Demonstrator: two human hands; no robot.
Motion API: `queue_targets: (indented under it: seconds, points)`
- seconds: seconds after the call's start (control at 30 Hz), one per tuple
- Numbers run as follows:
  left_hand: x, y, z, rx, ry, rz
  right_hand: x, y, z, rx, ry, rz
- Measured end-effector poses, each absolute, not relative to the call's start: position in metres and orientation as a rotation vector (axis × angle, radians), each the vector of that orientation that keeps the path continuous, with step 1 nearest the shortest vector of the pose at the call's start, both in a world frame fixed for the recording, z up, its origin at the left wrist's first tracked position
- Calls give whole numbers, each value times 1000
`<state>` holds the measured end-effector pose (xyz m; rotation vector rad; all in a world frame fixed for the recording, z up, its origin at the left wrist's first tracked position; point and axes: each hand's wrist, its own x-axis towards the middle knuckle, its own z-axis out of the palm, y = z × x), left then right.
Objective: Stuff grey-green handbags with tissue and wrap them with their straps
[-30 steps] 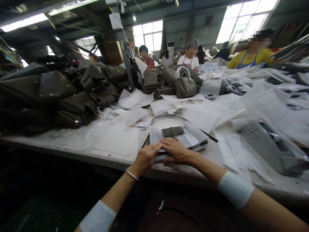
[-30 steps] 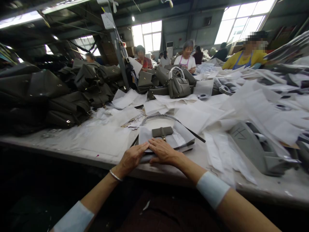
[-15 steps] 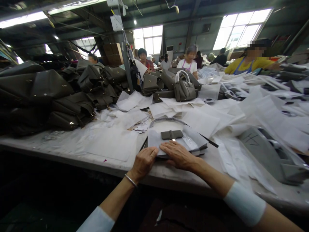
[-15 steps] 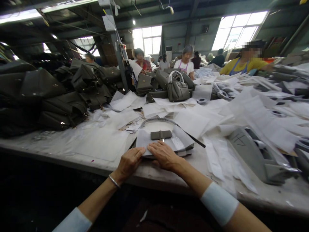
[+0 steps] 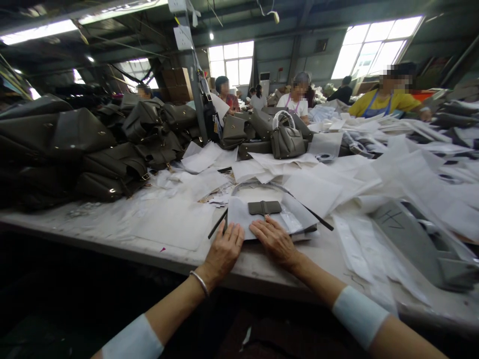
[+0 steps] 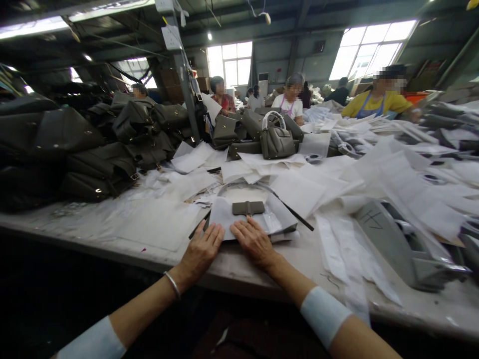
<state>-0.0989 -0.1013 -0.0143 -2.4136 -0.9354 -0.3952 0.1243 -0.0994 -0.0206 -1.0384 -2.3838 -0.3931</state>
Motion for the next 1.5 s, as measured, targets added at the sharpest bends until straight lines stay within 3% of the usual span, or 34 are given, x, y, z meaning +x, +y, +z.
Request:
queue_targets:
  seconds: [0.3,0.87,1.2,1.5]
  points:
    - [-94,-82,-3,-2489,-890,-368,101,-116,-8,-1206,-2354,-334]
    - [-105,-70,-5,-2595,-941,-400,86,-109,-30,-1261,-2309,-634]
    - [-99,-55,24,-2653,-995,-414,90,-98,-5,-1304,-2311,-591]
    - [-100,-73,15,-2567,-960,-477,98,-87,2,-1243,-2402,-656]
